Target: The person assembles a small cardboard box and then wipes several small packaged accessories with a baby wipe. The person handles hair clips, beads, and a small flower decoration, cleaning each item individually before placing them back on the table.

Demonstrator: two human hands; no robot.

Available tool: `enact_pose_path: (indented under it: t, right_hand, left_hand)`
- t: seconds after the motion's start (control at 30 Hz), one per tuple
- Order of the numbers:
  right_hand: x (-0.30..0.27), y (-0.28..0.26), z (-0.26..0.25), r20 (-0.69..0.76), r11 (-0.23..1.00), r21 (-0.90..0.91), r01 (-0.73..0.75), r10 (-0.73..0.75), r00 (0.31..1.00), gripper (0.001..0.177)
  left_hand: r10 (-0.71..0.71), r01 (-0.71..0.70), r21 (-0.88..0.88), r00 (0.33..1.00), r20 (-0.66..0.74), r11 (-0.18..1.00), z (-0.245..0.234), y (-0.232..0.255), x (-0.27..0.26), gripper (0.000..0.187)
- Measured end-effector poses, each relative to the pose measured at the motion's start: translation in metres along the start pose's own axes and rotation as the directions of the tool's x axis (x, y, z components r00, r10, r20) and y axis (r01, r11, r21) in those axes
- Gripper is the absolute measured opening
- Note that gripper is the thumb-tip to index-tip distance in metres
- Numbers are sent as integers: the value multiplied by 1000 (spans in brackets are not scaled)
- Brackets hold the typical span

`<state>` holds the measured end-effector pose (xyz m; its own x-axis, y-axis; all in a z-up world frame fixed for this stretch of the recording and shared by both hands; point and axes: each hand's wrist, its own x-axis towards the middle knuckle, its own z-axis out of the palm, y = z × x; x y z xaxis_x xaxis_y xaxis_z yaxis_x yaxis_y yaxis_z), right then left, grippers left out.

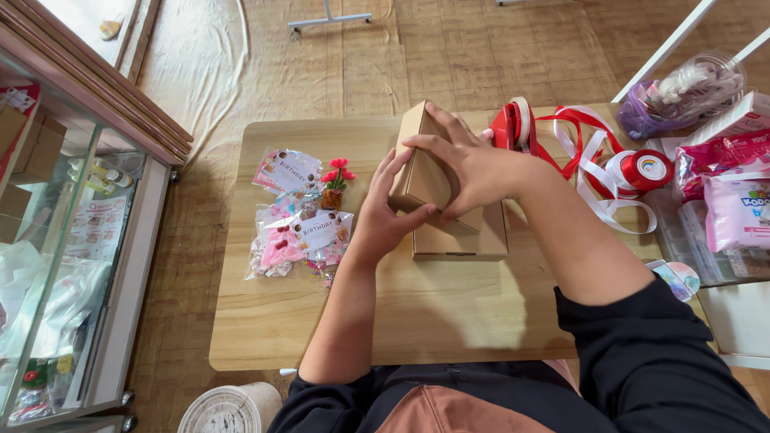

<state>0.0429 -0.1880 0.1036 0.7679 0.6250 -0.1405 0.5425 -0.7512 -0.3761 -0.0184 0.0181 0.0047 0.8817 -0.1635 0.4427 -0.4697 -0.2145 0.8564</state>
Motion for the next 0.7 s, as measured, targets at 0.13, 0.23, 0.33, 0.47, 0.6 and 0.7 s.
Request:
enact_pose_path:
  t: [0.13,0.23,0.33,0.47,0.6,0.7]
  right_hand:
    - [-1,2,20,-433,886,-154,438,-459,776,87]
    - [1,-1,37,-521,843,-206,497,-524,674,67]
    - [1,-6,47,-602,823,-214,527,-536,592,62]
    - [3,-10,53,-636,779,-214,590,-569,521,61]
    - [10,-13,60,-633,770,-206,603,-575,518,54]
    - [15,-11,64,-584,849,-137,510,-485,651,34]
  left_hand:
    - [-144,164,-551,986,79,818,1,-10,3,79]
    - [-154,194,-647,981,119,737,-5,-17,0,75]
    - [-164,230,-671,973,162,705,-12,-23,-6,70]
    - [-184,261,-666,965,185,699,-16,-32,-15,67]
    - [-205,289,-711,957,203,641,-18,-43,-19,66]
    - [-257,328,-730,943,213,600,-17,-51,-21,67]
